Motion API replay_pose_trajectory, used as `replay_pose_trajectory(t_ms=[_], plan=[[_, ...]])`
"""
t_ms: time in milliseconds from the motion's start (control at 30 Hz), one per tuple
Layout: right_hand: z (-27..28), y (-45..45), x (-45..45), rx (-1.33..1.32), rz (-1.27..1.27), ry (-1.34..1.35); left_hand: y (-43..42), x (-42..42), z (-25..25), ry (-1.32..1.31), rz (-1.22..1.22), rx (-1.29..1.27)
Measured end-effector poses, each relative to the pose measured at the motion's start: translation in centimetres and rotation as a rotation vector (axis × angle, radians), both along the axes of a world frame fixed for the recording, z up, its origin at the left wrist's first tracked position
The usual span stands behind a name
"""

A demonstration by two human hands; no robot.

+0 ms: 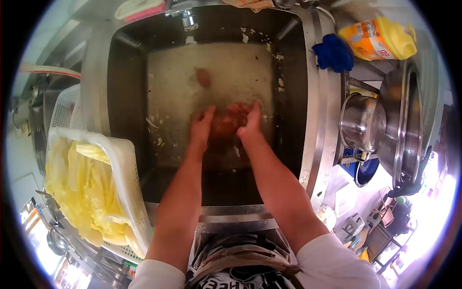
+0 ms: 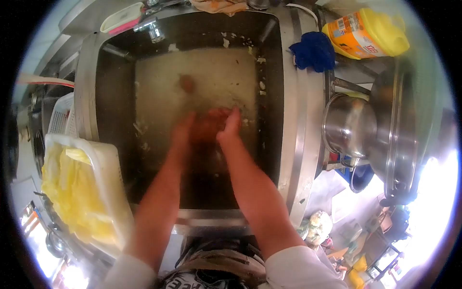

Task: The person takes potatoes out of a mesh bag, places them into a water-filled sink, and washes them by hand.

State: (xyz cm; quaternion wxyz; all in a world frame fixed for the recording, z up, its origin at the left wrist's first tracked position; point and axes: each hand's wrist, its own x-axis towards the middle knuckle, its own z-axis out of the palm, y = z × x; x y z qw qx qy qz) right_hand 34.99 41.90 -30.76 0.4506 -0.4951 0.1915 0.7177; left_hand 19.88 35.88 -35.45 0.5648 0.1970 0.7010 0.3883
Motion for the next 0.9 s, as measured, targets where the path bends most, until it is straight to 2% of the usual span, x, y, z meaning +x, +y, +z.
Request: replay_pose_trajectory(t_ms=[100,133,200,233,300,333,400,500,600,633,667,700,733,800,833,900], plan=[[-0.6,1.8,-0.8,0.15,-0.05,-0.149,-0.5,1.4,1.7,-0.174,-0.075,0.046],[-5.6,1.2,-1.5,0.277,0.132,-0.537,-0.6,1.8,2.7,-0.184,-0.113,0.032],[-3.4,0.4,-1.1,0.543,0.44,-0.871,0.2,2.4,8.9,-0.193,-0.059,-0.244],[-2.2,0.0,-0.9,0.678,0.6,-1.027,-0.3,1.9,9.0,-0.28,-0.065,-0.238],[-1.6,0.7,0.1,0.536,0.568,-0.814,-0.8,0.4,9.3,-0.451,-0.076,-0.218],[-1.6,0.9,0.4,0.463,0.546,-0.712,-0.8,0.1,9.5,-0.433,-0.111,-0.251],[-1.8,0.7,0.0,0.43,0.608,-0.894,-0.2,0.1,9.7,-0.405,-0.181,-0.31],[-3.5,0.6,-0.6,0.35,0.649,-1.085,0.1,1.8,9.0,0.069,-0.531,0.007],[-5.5,0.3,-1.1,0.345,0.645,-1.071,-1.2,4.6,5.5,0.9,-0.666,0.236],[-6.6,0.1,-0.9,0.362,0.641,-1.038,-1.6,4.9,4.4,0.771,-0.617,0.311],[-9.4,0.6,-0.1,0.515,0.752,-0.829,-1.6,4.8,3.1,0.645,-0.564,0.388],[-9.0,1.3,0.6,0.496,0.805,-0.568,-1.4,4.2,3.1,0.338,-0.518,0.287],[-6.5,1.9,1.3,0.386,0.818,-0.274,-1.2,3.5,3.2,0.065,-0.434,0.159],[-3.0,2.1,2.0,0.228,0.73,0.124,-0.7,1.0,6.6,-0.822,-0.22,-0.47],[-2.1,2.2,1.8,0.181,0.702,0.23,-0.6,0.6,7.1,-0.829,-0.251,-0.423],[-1.6,2.8,1.8,0.172,0.818,0.121,-0.3,0.5,7.8,-0.845,-0.321,-0.318]])
